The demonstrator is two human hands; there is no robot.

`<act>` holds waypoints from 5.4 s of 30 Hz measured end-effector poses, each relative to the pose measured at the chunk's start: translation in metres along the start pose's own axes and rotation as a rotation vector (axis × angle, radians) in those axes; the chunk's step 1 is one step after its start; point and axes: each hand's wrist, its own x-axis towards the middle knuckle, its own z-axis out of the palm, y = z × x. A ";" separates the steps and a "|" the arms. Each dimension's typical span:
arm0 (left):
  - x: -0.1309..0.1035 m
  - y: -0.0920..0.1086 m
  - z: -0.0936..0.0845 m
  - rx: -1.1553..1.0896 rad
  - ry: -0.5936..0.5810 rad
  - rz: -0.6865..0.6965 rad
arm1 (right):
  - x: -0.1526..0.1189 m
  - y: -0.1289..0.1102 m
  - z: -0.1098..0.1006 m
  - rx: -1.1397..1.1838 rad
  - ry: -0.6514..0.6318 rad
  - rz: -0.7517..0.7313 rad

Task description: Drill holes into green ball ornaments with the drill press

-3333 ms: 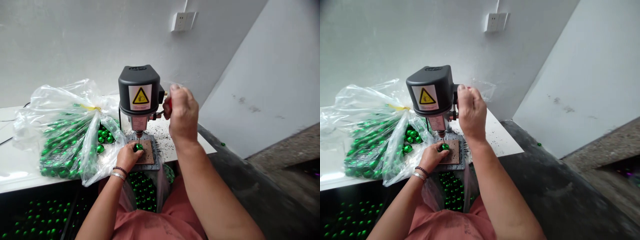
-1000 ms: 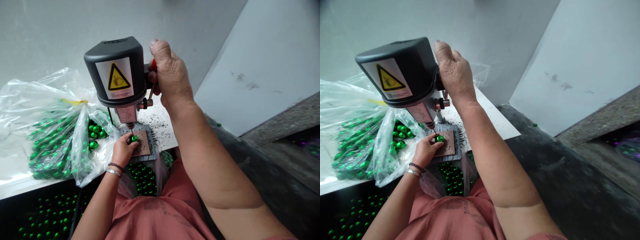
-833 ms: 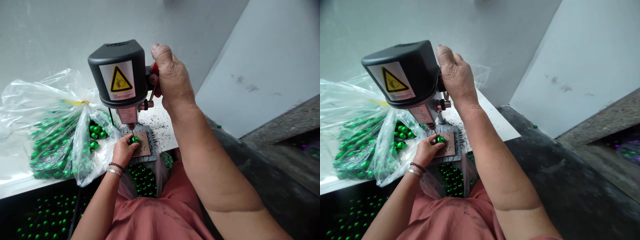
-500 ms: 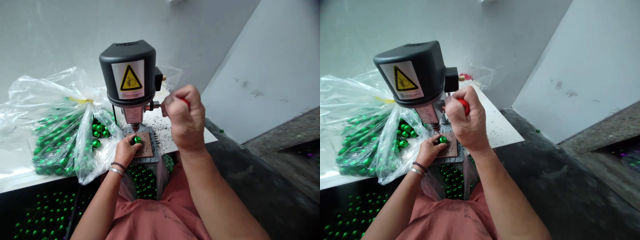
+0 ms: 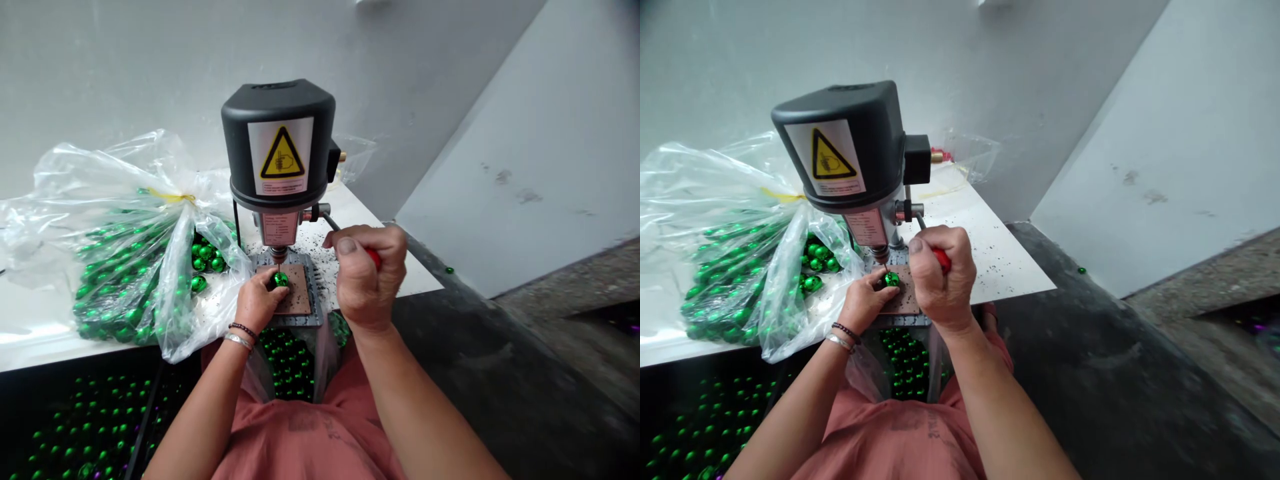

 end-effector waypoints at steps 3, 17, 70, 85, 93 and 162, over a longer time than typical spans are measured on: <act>0.000 0.000 0.001 0.055 0.003 0.025 | -0.005 0.008 0.003 0.064 0.029 -0.036; -0.004 0.002 -0.001 0.036 -0.020 0.048 | 0.049 -0.020 0.016 -0.075 0.014 0.144; -0.021 0.009 -0.034 -0.613 -0.117 -0.228 | 0.070 -0.013 0.019 0.017 -0.070 0.098; 0.000 0.005 -0.025 -0.280 -0.205 -0.232 | 0.115 0.005 0.029 -0.078 -0.152 0.309; 0.003 0.010 -0.019 -0.043 -0.137 -0.134 | 0.111 0.006 0.028 -0.024 -0.155 0.309; -0.003 0.018 -0.010 0.532 -0.122 0.049 | -0.002 0.005 -0.002 0.003 -0.009 -0.033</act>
